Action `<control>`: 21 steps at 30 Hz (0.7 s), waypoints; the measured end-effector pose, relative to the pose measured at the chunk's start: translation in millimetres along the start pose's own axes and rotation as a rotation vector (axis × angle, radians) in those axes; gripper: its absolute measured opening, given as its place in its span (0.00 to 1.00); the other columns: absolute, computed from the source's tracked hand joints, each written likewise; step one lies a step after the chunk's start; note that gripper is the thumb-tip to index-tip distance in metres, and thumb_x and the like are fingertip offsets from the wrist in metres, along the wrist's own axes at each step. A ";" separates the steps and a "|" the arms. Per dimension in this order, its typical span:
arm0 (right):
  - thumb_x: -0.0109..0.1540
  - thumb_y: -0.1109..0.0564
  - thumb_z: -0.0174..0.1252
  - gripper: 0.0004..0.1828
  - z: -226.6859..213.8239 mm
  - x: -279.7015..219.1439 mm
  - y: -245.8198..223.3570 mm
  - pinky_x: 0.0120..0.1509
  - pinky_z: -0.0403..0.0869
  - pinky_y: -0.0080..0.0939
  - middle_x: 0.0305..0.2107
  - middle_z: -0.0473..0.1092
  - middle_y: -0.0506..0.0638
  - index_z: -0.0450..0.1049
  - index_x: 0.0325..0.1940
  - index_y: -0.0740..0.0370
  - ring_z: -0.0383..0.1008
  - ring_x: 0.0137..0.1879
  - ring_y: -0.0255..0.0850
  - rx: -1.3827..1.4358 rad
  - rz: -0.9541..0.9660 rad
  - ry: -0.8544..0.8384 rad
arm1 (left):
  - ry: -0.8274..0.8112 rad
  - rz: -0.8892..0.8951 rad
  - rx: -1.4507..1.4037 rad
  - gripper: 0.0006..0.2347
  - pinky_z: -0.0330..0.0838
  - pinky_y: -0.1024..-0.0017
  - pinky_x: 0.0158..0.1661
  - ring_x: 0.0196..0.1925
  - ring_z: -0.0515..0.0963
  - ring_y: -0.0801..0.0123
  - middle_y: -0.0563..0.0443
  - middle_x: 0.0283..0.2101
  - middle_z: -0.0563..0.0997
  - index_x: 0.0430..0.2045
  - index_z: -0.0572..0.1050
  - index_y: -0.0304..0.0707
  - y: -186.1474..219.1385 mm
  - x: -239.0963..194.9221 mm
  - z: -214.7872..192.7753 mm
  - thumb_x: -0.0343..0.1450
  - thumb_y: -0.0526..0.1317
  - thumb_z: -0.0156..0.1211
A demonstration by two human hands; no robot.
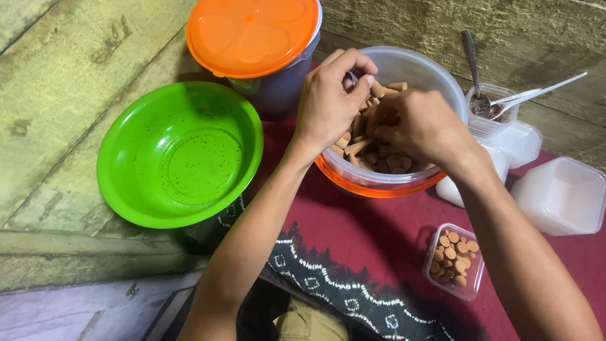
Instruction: The person sorts small, brown, cone-shaped clay pieces from a large bucket into a small, clear plastic container. They use both hands to pick up the pieces and arrange them neatly inside the container.
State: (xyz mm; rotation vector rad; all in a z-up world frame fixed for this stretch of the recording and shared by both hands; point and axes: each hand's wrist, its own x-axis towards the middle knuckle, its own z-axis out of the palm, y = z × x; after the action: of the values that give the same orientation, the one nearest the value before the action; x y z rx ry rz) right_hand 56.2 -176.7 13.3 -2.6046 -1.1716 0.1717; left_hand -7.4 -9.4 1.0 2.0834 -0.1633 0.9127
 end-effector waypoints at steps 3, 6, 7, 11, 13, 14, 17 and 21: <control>0.59 0.64 0.58 0.10 -6.6 -11.5 0.9 0.47 0.74 0.51 0.36 0.79 0.53 0.81 0.42 0.58 0.79 0.40 0.50 0.170 0.096 0.218 | 0.012 -0.014 0.006 0.06 0.69 0.75 0.30 0.22 0.69 0.79 0.63 0.32 0.78 0.28 0.76 0.48 0.7 -0.4 0.0 0.67 0.31 0.58; 0.62 0.58 0.61 0.14 -8.3 -17.5 2.5 0.47 0.73 0.56 0.43 0.75 0.61 0.80 0.52 0.61 0.78 0.43 0.55 0.138 0.077 0.310 | 0.024 -0.009 0.015 0.06 0.69 0.74 0.31 0.22 0.70 0.78 0.62 0.32 0.78 0.28 0.76 0.48 -1.9 -0.3 1.8 0.67 0.30 0.59; 0.62 0.58 0.61 0.14 -12.0 -19.3 -1.4 0.47 0.73 0.56 0.43 0.75 0.61 0.80 0.52 0.61 0.78 0.43 0.55 0.134 0.078 0.311 | 0.027 -0.008 0.011 0.06 0.69 0.74 0.31 0.22 0.70 0.78 0.62 0.32 0.78 0.28 0.76 0.48 -1.8 0.2 1.8 0.67 0.30 0.59; 0.56 0.49 0.63 0.15 -15.0 -18.7 -17.6 0.47 0.73 0.51 0.41 0.79 0.51 0.80 0.47 0.51 0.79 0.43 0.50 0.090 -0.037 -0.007 | 0.026 -0.006 -0.003 0.06 0.68 0.75 0.30 0.22 0.70 0.79 0.61 0.32 0.78 0.28 0.76 0.48 -3.4 -0.3 1.7 0.66 0.30 0.58; 0.56 0.40 0.67 0.22 -10.2 -15.2 -22.5 0.47 0.74 0.52 0.42 0.80 0.50 0.79 0.50 0.49 0.80 0.45 0.54 -0.002 -0.033 -0.179 | 0.025 -0.007 0.002 0.06 0.69 0.74 0.30 0.22 0.70 0.78 0.61 0.32 0.78 0.28 0.76 0.48 -2.8 -0.5 1.3 0.66 0.30 0.58; 0.57 0.41 0.66 0.17 -6.8 -14.1 -23.5 0.46 0.72 0.54 0.40 0.80 0.49 0.79 0.46 0.47 0.80 0.44 0.54 -0.028 -0.032 -0.205 | 0.025 -0.004 -0.002 0.06 0.69 0.75 0.30 0.22 0.70 0.79 0.61 0.32 0.78 0.28 0.76 0.48 -1.4 -0.8 0.8 0.66 0.30 0.58; 0.59 0.38 0.63 0.15 -2.5 -10.2 -21.3 0.45 0.72 0.58 0.39 0.79 0.52 0.79 0.44 0.44 0.78 0.44 0.58 -0.085 0.022 -0.208 | 0.024 -0.007 -0.010 0.06 0.68 0.76 0.29 0.21 0.70 0.79 0.61 0.32 0.78 0.27 0.75 0.47 -0.9 -1.3 1.6 0.66 0.30 0.59; 0.61 0.44 0.58 0.11 2.1 -7.4 -8.5 0.41 0.73 0.62 0.33 0.79 0.61 0.81 0.43 0.45 0.79 0.38 0.65 -0.217 0.152 -0.045 | 0.029 0.007 0.007 0.06 0.68 0.74 0.31 0.22 0.70 0.78 0.60 0.32 0.78 0.28 0.75 0.47 -2.3 -0.9 0.9 0.66 0.30 0.59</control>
State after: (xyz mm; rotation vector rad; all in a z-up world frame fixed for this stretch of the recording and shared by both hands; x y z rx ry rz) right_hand 44.8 -176.4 13.7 -2.8960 -1.0601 0.1413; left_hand -6.7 -8.8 -1.4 2.0761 -0.1527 0.9484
